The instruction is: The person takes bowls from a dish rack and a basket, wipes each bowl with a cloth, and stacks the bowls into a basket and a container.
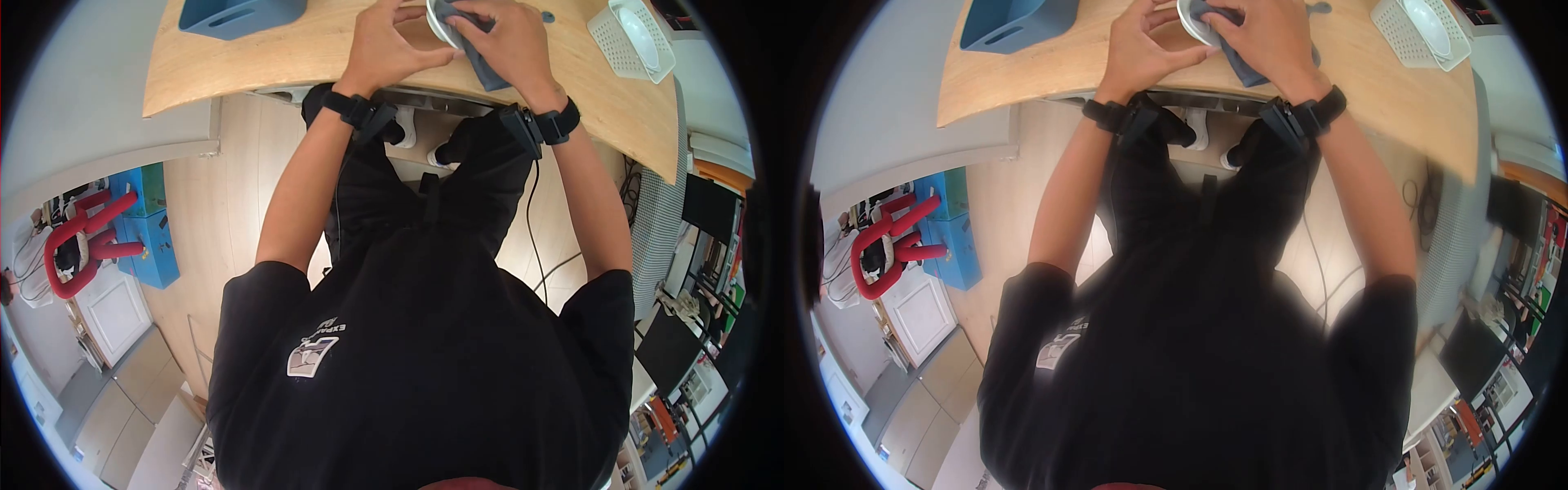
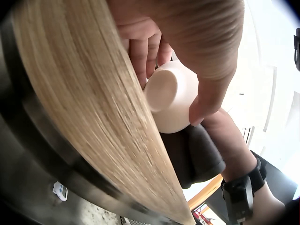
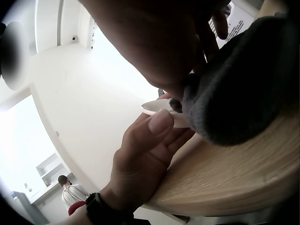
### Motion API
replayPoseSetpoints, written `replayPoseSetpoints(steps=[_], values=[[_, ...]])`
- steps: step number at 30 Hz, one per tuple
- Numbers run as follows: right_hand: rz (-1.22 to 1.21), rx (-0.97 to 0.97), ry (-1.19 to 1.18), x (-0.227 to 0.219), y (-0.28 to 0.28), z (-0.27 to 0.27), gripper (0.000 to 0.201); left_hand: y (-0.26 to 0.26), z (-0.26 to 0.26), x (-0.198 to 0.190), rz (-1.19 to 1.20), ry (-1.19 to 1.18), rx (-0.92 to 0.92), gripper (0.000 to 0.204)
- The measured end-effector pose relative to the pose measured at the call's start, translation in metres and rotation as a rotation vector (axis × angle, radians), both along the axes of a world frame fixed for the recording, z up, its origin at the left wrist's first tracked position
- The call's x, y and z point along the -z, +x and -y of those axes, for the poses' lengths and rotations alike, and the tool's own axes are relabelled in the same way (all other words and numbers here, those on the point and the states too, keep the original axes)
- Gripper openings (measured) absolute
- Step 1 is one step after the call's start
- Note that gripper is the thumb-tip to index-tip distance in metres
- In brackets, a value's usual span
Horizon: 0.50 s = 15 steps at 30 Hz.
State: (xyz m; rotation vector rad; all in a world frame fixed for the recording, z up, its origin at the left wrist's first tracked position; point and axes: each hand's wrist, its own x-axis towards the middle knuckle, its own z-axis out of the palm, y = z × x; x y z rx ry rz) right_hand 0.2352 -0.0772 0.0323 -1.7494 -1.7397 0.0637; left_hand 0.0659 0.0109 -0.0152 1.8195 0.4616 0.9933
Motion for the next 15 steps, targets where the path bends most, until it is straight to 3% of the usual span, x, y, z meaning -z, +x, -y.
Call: replayPoseSetpoints(steps=[6, 9, 11, 15], values=[[-0.047, -0.036, -0.109, -0.005, 0.002, 0.008, 0.020, 0.000, -0.001, 0.001, 0.013, -0.119, 0.011, 0.079], [-0.233, -0.109, -0.104, -0.005, 0.003, 0.009, 0.021, 0.002, -0.001, 0.002, 0.036, -0.071, 0.019, 0.079], [-0.522, -0.109, -0.182, -0.002, 0.004, 0.004, 0.022, 0.003, 0.000, 0.003, 0.111, -0.159, 0.079, 0.079], [-0.441, -0.103, -0.110, 0.001, -0.002, -0.002, 0.022, 0.001, 0.000, 0.005, 0.044, -0.090, 0.081, 0.079]])
